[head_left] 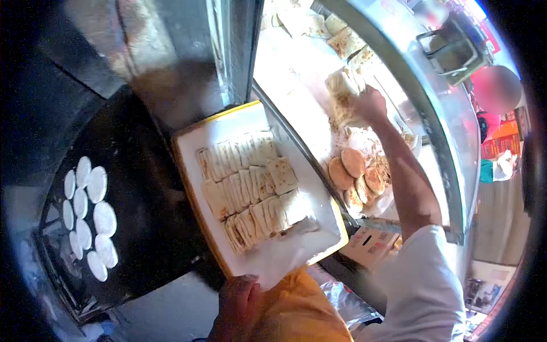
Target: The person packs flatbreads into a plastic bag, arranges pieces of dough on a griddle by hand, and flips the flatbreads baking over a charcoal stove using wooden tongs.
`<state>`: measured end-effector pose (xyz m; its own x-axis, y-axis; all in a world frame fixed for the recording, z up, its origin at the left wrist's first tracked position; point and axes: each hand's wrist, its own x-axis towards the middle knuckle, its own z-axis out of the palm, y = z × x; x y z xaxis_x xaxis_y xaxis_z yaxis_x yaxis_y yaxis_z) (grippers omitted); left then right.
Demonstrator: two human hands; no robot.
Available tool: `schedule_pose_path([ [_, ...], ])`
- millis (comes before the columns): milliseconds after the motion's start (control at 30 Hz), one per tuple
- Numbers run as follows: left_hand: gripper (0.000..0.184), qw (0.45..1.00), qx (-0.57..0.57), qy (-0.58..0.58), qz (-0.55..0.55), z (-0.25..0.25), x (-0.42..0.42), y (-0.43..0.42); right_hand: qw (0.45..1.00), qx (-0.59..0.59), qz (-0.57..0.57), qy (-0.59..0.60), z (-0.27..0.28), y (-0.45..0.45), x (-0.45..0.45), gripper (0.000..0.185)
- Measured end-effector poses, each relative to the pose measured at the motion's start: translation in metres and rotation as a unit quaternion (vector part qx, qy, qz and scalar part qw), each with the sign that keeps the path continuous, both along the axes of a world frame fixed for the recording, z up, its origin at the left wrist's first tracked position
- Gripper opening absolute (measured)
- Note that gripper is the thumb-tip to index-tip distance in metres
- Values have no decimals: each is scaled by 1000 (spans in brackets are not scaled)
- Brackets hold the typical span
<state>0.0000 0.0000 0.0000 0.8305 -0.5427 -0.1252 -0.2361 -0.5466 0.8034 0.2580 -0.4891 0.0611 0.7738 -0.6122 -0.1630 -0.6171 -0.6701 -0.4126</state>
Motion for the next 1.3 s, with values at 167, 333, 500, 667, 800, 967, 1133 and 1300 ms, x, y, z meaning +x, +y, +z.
schedule_pose_path([
  [167, 20, 999, 28, 6, 29, 51, 7, 14, 928, 301, -19, -217, 67, 93, -114, 40],
  [333, 40, 941, -201, 247, 117, 114, 37, 10, 634, 689, -128, -328, 84, 194, -280, 40],
  [500, 68, 862, -355, 357, 51, 135, -9, 16, 630, 684, -116, -350, 104, 307, -369, 67],
  [667, 92, 820, -386, 411, 96, 149, -77, 19, 688, 661, -47, -296, 105, 324, -416, 109],
  [800, 94, 810, -379, 435, 103, 154, -99, 13, 663, 706, -5, -250, 96, 328, -452, 108],
  [967, 92, 840, -378, 384, -61, 150, -91, -4, 629, 731, -43, -262, 84, 324, -472, 101],
  [1133, 48, 928, -232, 281, -77, 202, -21, -20, 523, 795, -134, -276, 83, 288, -499, 71],
  [1300, 27, 963, 172, -75, -191, 227, 70, -37, 500, 798, -128, -310, 71, 259, -529, 71],
])
